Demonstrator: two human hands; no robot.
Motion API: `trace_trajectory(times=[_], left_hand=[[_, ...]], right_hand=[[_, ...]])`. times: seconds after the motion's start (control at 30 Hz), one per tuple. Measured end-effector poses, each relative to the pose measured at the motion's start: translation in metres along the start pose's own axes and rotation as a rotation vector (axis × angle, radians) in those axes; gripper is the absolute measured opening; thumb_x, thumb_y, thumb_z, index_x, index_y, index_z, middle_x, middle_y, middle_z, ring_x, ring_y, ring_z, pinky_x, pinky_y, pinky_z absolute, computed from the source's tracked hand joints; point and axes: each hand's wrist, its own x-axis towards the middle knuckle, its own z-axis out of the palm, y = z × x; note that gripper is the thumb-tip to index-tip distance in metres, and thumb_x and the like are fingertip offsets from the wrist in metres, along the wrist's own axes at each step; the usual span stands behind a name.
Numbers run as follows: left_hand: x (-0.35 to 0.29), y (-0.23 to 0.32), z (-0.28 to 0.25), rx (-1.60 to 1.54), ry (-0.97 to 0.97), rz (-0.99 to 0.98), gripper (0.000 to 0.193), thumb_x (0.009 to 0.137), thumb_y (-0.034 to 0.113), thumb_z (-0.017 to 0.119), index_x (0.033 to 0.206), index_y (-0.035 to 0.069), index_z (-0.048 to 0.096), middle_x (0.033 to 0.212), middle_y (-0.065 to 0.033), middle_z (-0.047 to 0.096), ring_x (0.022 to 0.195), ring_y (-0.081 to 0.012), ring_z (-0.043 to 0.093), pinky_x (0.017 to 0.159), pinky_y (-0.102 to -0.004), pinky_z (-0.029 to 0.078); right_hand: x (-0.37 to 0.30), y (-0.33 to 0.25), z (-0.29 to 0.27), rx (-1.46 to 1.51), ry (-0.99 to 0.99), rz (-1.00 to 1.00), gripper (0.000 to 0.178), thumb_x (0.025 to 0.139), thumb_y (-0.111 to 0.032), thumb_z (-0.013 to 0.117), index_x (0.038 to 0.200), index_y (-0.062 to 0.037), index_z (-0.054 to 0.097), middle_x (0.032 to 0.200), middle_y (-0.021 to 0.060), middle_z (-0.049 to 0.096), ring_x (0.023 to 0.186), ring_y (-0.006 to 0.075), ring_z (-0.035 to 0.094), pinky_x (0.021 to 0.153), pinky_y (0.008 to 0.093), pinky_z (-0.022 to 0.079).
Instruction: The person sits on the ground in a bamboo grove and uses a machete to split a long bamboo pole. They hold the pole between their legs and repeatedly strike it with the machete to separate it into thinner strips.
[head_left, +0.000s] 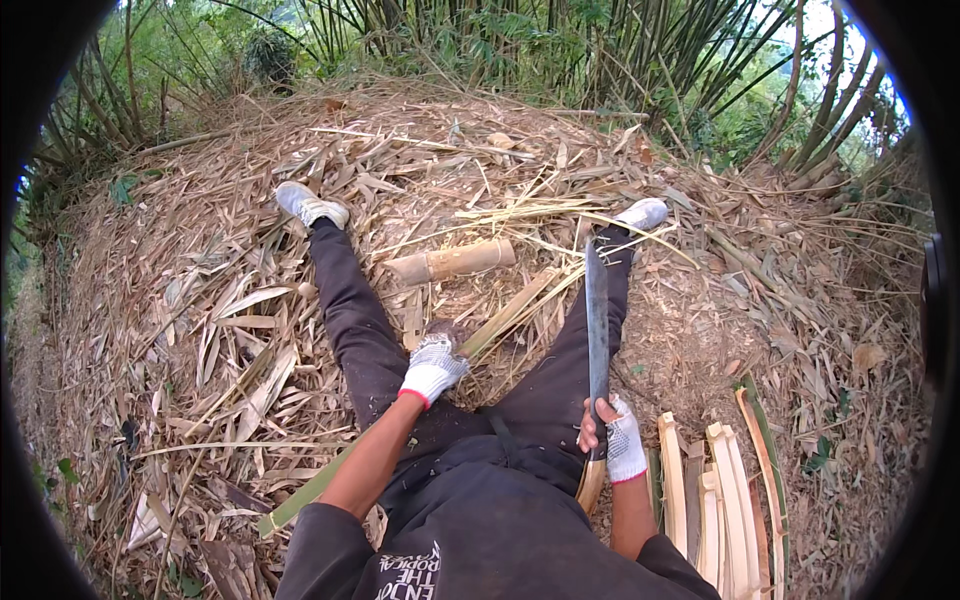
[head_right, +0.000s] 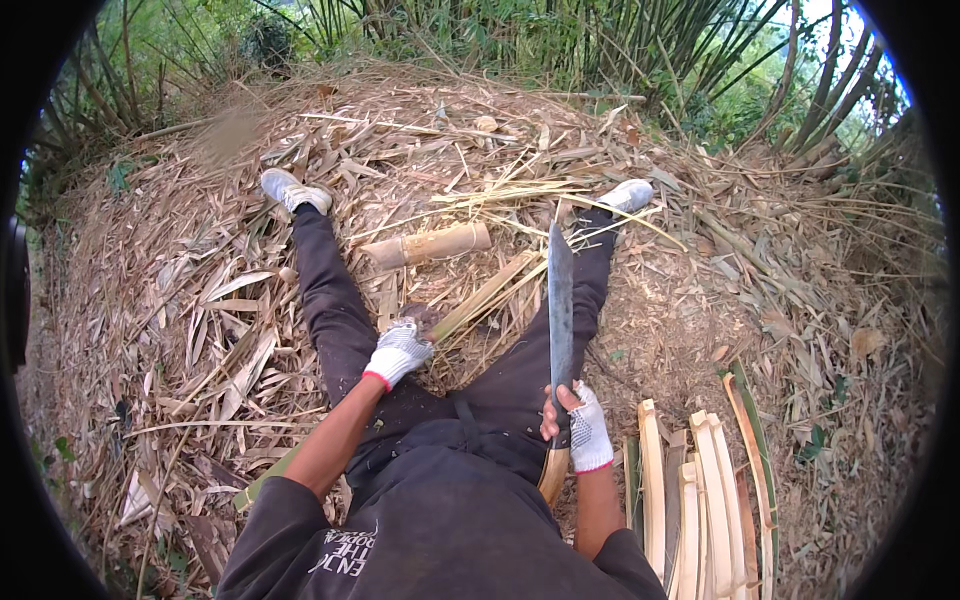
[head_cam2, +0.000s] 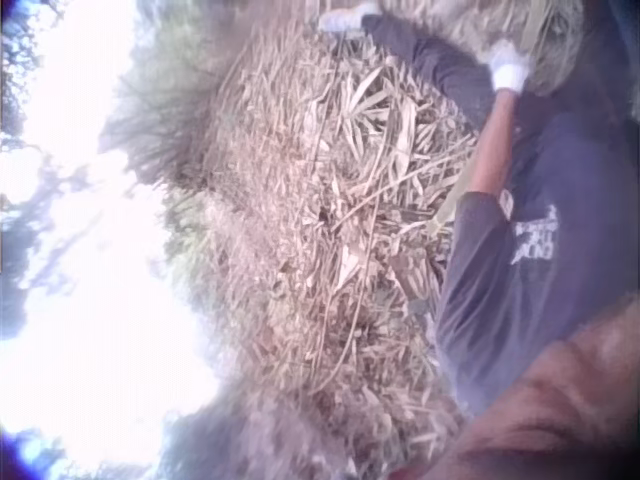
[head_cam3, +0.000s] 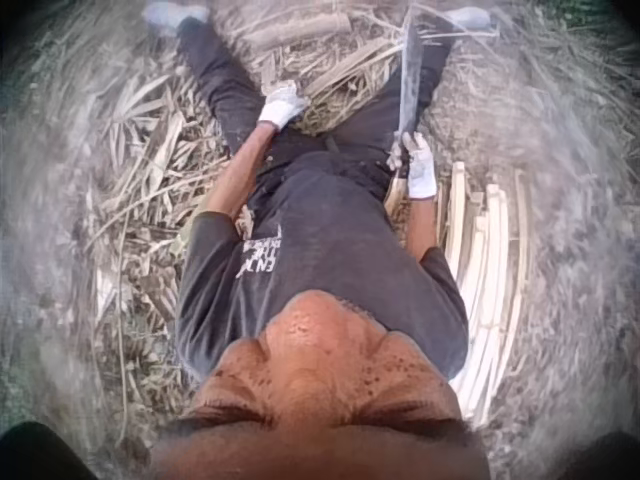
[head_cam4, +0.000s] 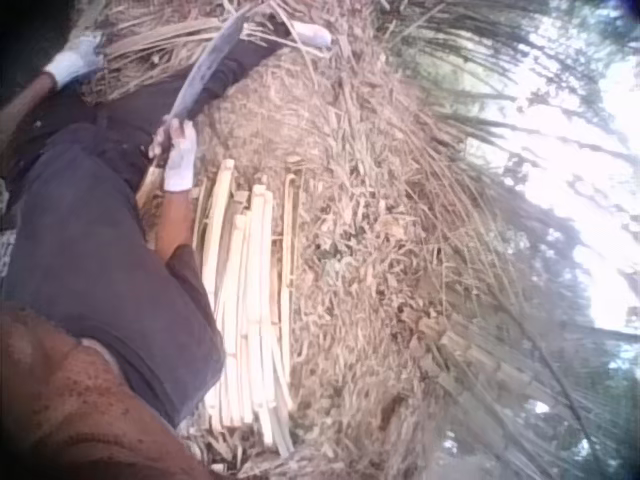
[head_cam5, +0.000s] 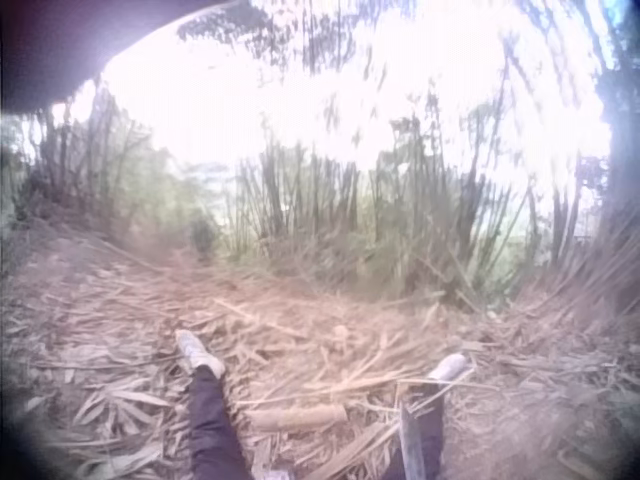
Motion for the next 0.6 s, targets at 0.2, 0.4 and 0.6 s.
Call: trace_trajectory(times=[0.2,0.4,0.6], left_hand=[[0.033,-0.029,0.003,-0.523,-0.454,0.099,0.042,0.097,0.041,0.064,0.105,0.000,0.066,0.087,-0.0119,0.072,0.077,-0.0186,0.070,0.071,-0.0339,0.052],[-0.074,-0.010,-0.074,-0.326,-0.341,-0.052,0.047,0.103,0.047,0.052,0.095,0.001,0.058,0.066,-0.0079,0.064,0.053,-0.0168,0.065,0.048,-0.0337,0.050],[-0.160,-0.055,-0.113,0.033,-0.017,0.022,0.065,0.098,0.060,0.049,0.083,-0.002,0.062,0.072,-0.0260,0.062,0.071,-0.0431,0.064,0.066,-0.0516,0.048]], right_hand=[[-0.028,-0.005,0.006,-0.076,0.170,-0.026,0.035,0.098,-0.030,0.067,0.108,0.0019,0.057,0.070,0.0116,0.062,0.053,0.0225,0.060,0.050,0.0384,0.052],[-0.010,-0.033,0.024,-0.255,0.130,-0.084,0.037,0.099,-0.032,0.066,0.104,0.0034,0.056,0.068,0.0100,0.061,0.049,0.0178,0.057,0.046,0.0328,0.049],[0.016,-0.078,0.057,-0.381,0.080,-0.185,0.032,0.101,-0.029,0.062,0.103,0.0024,0.056,0.065,0.0083,0.060,0.046,0.0160,0.055,0.044,0.0309,0.046]])
